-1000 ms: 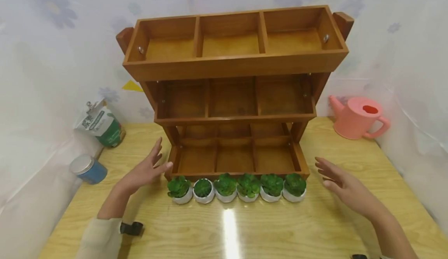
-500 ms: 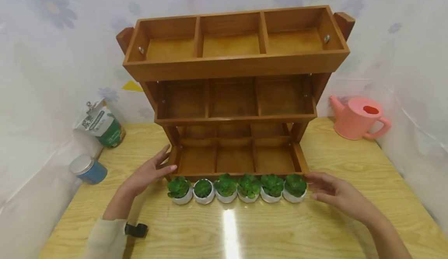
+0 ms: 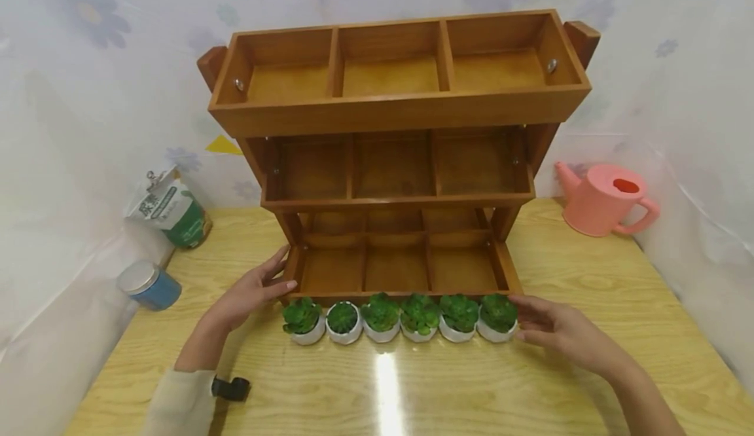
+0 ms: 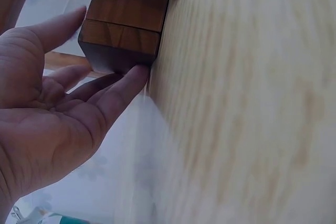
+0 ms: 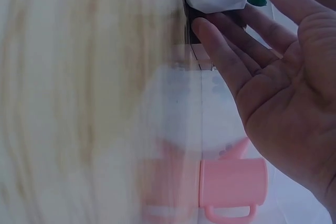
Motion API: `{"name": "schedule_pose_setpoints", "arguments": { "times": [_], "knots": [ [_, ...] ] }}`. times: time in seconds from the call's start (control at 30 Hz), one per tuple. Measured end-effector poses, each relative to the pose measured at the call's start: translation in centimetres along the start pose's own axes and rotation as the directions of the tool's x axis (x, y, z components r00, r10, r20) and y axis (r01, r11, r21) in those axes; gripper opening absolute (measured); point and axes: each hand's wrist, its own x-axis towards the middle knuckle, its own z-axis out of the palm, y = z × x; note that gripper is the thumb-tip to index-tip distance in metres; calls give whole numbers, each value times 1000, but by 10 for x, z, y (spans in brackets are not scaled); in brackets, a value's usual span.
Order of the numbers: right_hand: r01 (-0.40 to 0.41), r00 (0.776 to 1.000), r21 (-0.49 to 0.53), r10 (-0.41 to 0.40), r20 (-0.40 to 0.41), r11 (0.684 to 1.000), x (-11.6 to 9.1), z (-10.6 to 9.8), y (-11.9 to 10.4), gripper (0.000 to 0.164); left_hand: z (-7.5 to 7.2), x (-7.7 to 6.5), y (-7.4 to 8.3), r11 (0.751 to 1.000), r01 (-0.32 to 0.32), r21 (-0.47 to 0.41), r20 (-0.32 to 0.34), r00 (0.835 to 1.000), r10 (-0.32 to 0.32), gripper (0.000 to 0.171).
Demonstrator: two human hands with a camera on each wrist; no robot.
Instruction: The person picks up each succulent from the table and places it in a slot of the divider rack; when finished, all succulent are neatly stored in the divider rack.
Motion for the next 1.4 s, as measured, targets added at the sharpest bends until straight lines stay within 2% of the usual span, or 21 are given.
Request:
{"name": "schedule_pose_setpoints", "arguments": {
  "times": [0.17,0.3,0.47,0.7,0.9,1.2,1.4],
  "knots": [
    [-14,1000,-29,15,8,999,4,2,2,61,-1,0,-2,999,-24,-37,27,999,25,81],
    [-11,1000,-94,8,-27,996,5,5,4,60,0,0,-3,999,-21,-36,26,999,22,80],
    [-51,998,-146,46,-37,988,6,9,-2,65,1,0,-4,999,-26,-35,27,999,27,81],
    [-16,997,-260,-4,-74,965,10,14,-11,64,1,-1,-2,1000,7,-21,0,1000,-7,79],
    [-58,995,-298,33,-90,953,7,11,-12,67,2,-1,1,999,43,-6,-27,999,-43,78],
    [-122,987,-304,84,-136,945,-1,7,-14,71,2,-2,1,998,55,-16,-38,998,-56,77],
    [-119,981,-328,60,-187,937,-8,4,-18,65,3,-3,2,998,57,-8,-34,998,-57,78]
  ]
}}
